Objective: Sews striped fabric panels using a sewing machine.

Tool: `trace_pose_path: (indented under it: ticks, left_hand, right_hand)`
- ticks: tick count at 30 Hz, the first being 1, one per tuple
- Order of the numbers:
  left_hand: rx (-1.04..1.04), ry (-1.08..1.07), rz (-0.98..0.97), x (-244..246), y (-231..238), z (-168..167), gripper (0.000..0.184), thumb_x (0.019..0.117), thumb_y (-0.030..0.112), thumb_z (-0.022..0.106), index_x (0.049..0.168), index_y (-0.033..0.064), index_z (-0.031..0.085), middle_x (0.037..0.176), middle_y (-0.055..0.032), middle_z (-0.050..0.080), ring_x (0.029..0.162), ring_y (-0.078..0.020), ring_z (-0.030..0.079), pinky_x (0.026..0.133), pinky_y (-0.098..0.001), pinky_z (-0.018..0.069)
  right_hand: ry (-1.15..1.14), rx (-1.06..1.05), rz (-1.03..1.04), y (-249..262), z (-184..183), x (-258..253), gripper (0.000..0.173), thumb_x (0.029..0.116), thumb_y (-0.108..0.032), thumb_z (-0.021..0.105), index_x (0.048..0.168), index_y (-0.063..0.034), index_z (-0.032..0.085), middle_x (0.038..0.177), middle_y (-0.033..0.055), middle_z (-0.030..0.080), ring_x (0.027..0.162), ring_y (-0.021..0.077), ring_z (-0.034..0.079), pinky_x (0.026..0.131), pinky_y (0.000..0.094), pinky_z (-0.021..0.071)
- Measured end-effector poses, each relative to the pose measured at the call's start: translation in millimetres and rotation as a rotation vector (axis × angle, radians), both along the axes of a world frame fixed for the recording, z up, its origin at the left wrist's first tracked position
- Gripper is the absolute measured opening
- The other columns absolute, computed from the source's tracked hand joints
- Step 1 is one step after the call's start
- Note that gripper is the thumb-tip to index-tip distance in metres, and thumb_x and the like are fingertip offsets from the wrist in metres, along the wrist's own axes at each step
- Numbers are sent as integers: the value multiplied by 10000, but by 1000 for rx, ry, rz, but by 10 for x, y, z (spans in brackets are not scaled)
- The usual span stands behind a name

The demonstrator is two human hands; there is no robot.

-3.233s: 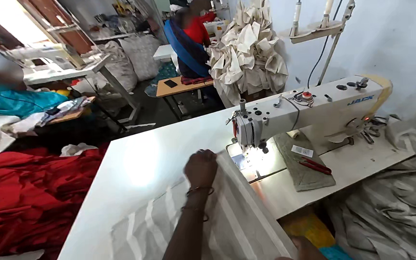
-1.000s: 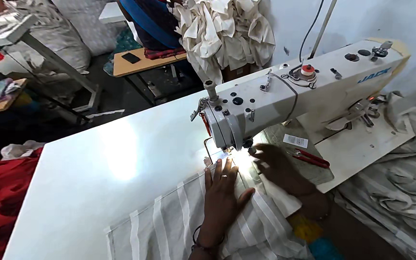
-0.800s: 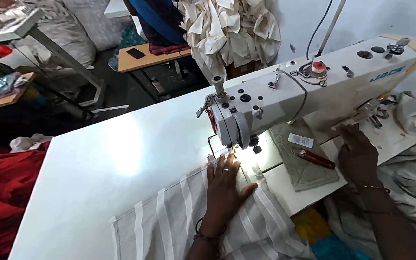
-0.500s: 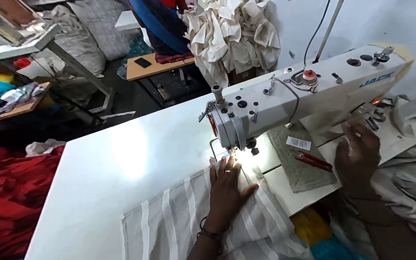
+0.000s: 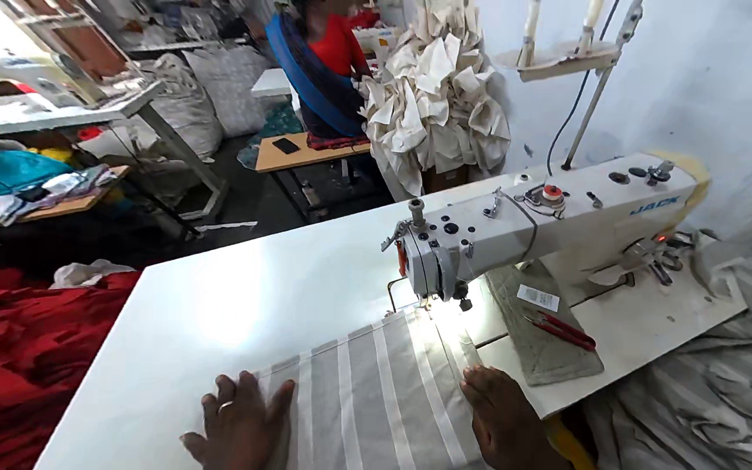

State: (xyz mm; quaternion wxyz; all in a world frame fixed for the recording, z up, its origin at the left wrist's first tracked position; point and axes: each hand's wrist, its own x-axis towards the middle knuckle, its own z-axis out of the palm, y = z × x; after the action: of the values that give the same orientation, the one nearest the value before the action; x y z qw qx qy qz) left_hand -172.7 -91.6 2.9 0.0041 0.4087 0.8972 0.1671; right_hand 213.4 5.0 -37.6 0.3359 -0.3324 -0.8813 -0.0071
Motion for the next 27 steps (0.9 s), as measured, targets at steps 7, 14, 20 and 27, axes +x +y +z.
trace_pose_path:
  ticks: [7,14,20,27]
  left_hand:
    - [887,-127,-518,1568,1015,1135,260,968,307,648,1095,115,771,1510,-158,528,1481,-361,386,1201,-581,318]
    - [1152,-164,-535,2009,1596,1274,173,927,311,679,944,162,766,1493,-69,564,1505,-317,356,1234,-612,158]
    - [1082,-271,-456,2082,1540,1351,154,897,286,699,838,162,768,1474,-69,586,1499,-354,360,1196,-690,122]
    - [1212,-1301,-696,1887,1121,1220,120,943,358,715,914,242,717,979,46,734,945,-78,696,882,-265,577]
  right_hand:
    - [-36,-60,-17,-47,83,22,332,979,-149,515,1228,-148,735,1321,32,697,1323,206,592,1132,417,457]
    - [-62,-69,-23,-48,93,7,321,985,-147,507,1207,-139,740,1296,49,707,1299,222,609,1116,426,466]
    - [-51,-24,-37,-56,77,-12,315,991,-174,505,1199,-155,741,1289,34,708,1297,202,607,1112,401,473]
    - [-26,-5,-57,-57,33,-22,320,987,-197,505,1200,-176,743,1302,11,702,1304,180,600,1120,379,468]
